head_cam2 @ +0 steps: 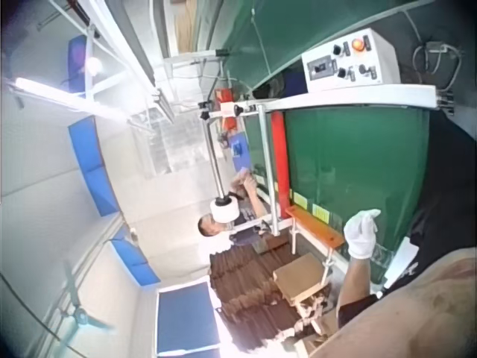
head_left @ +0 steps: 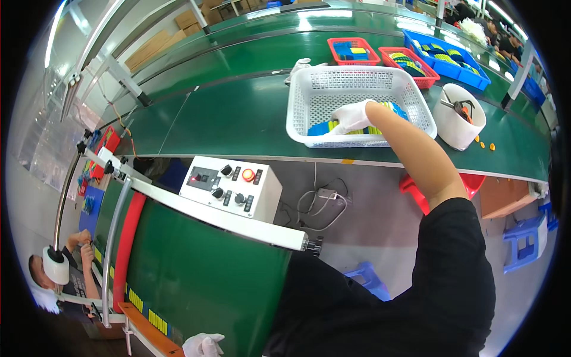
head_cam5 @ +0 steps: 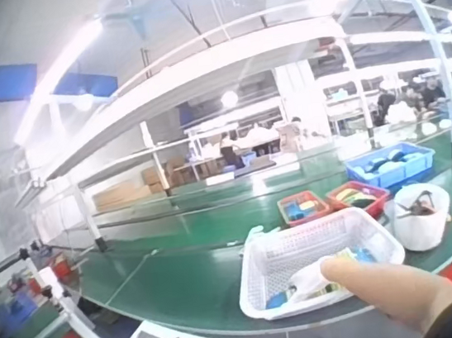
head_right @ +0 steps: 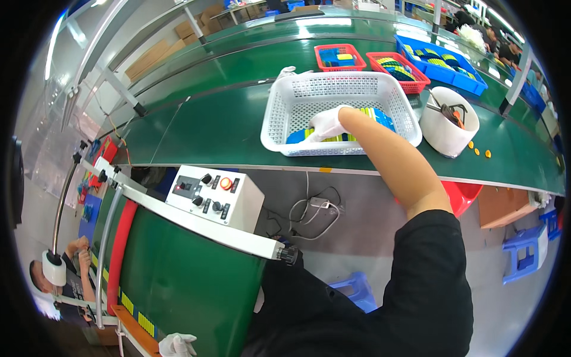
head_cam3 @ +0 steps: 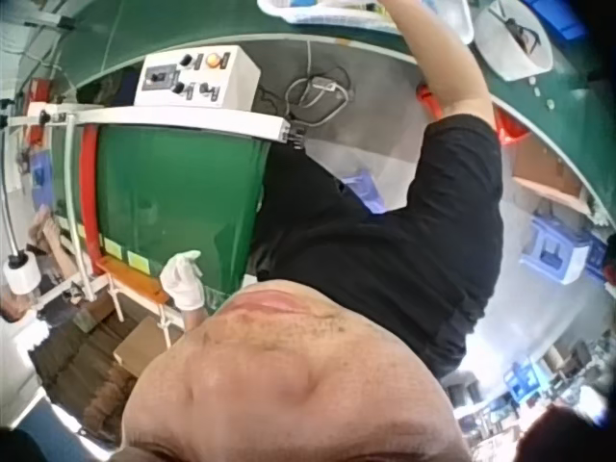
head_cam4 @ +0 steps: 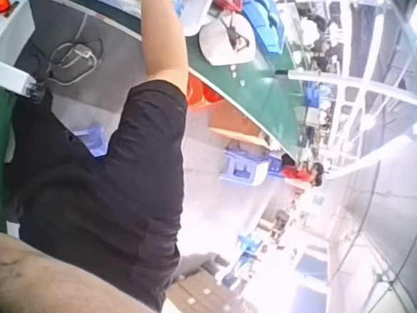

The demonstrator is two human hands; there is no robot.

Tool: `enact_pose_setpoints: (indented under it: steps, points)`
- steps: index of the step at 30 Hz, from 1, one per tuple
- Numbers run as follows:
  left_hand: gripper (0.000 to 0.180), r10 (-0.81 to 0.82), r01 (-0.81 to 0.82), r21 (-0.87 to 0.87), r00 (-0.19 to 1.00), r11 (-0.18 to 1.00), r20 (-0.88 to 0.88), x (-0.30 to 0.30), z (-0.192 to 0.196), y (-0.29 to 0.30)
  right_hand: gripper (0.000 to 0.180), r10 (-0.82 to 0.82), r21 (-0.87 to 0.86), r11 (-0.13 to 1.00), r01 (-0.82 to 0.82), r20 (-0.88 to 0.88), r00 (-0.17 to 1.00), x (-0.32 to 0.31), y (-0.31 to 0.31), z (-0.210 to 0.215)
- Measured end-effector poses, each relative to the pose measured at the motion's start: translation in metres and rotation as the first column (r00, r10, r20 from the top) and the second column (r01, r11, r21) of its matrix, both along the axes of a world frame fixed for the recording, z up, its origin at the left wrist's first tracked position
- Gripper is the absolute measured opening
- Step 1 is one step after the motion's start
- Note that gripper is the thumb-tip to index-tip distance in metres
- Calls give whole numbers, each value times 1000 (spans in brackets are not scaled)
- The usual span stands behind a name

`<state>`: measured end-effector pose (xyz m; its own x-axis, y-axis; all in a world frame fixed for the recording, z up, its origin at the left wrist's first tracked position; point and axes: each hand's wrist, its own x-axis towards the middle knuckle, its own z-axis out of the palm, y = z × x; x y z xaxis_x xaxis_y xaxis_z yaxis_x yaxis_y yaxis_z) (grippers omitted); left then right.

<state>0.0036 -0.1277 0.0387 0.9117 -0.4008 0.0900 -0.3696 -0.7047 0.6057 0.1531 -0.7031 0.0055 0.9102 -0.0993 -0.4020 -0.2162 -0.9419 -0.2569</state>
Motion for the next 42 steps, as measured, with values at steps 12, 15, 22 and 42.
enact_pose_setpoints:
  steps: [12,15,22,42]
  points:
    - [20,-430,443,-28,883,896,187,43,1,-75,95,-116,211,970,121,-34,993,4,-6,-14]
    - [19,-414,421,-32,902,907,125,39,0,-68,100,-114,168,980,108,23,993,7,-7,-20]
    - [22,-154,147,-119,987,982,-54,22,-3,-27,103,-97,161,983,83,79,992,4,1,-6]
    - [62,-91,-162,-566,916,808,-391,-1,-42,100,49,-130,890,437,-127,202,971,-9,300,99]
